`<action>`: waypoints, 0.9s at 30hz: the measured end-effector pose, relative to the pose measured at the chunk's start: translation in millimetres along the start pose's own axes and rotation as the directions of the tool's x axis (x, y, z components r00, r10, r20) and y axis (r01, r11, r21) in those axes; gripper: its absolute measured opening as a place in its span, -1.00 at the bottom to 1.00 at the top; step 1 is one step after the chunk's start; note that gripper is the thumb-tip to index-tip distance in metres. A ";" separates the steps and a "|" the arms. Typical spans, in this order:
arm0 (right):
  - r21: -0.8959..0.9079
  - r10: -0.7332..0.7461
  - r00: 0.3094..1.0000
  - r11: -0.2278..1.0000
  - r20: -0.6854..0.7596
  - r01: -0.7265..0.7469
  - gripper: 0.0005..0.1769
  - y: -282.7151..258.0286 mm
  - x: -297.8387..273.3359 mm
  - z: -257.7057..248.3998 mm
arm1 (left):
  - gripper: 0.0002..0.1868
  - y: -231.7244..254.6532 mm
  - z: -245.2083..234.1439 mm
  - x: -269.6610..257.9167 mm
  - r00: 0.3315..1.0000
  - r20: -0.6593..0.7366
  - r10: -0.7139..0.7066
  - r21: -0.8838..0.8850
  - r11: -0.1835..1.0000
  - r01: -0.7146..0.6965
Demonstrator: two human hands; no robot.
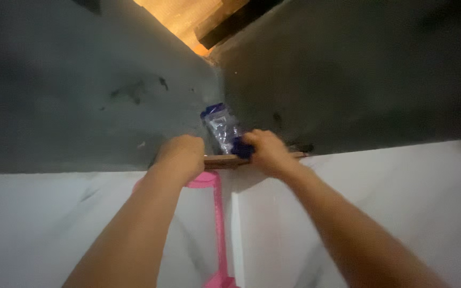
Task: The person wipes a wall-mounted metal rack and a nearby ledge with a blue cloth, then repeatedly scoops water from a pink bucket into a black basin using a small cup, and returns to wipe the rack again.
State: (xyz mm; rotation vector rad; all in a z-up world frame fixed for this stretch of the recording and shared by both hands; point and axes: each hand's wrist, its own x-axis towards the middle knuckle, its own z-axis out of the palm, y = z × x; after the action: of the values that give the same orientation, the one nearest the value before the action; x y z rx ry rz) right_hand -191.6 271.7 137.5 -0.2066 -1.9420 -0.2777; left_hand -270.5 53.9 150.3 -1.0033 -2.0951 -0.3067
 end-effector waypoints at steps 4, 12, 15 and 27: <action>0.155 -0.202 0.963 0.961 -0.176 0.230 -0.46 -40.3 9.4 19.3 | -0.78 2.2 6.6 8.9 0.998 0.028 -0.060 -0.040 0.997 0.061; 0.221 -0.103 0.994 0.970 0.022 0.096 -0.69 -40.9 4.9 3.4 | -0.75 -4.3 11.9 11.2 0.995 -0.101 0.017 -0.015 1.000 -0.018; 0.229 -0.009 0.997 0.973 0.079 -0.010 -0.58 -17.2 3.3 -2.2 | -0.76 -1.5 13.2 9.4 0.998 -0.056 -0.021 -0.031 0.999 0.019; -0.116 0.370 0.912 0.928 0.177 -0.354 -0.31 14.8 37.9 -18.6 | -0.72 2.3 8.4 11.0 0.999 -0.038 0.021 -0.016 1.000 -0.021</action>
State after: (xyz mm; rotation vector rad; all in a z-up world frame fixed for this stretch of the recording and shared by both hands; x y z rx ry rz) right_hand -185.3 281.0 180.8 -0.6636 -2.0409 -0.0915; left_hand -277.6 65.8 152.5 -1.0208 -2.0496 -0.3299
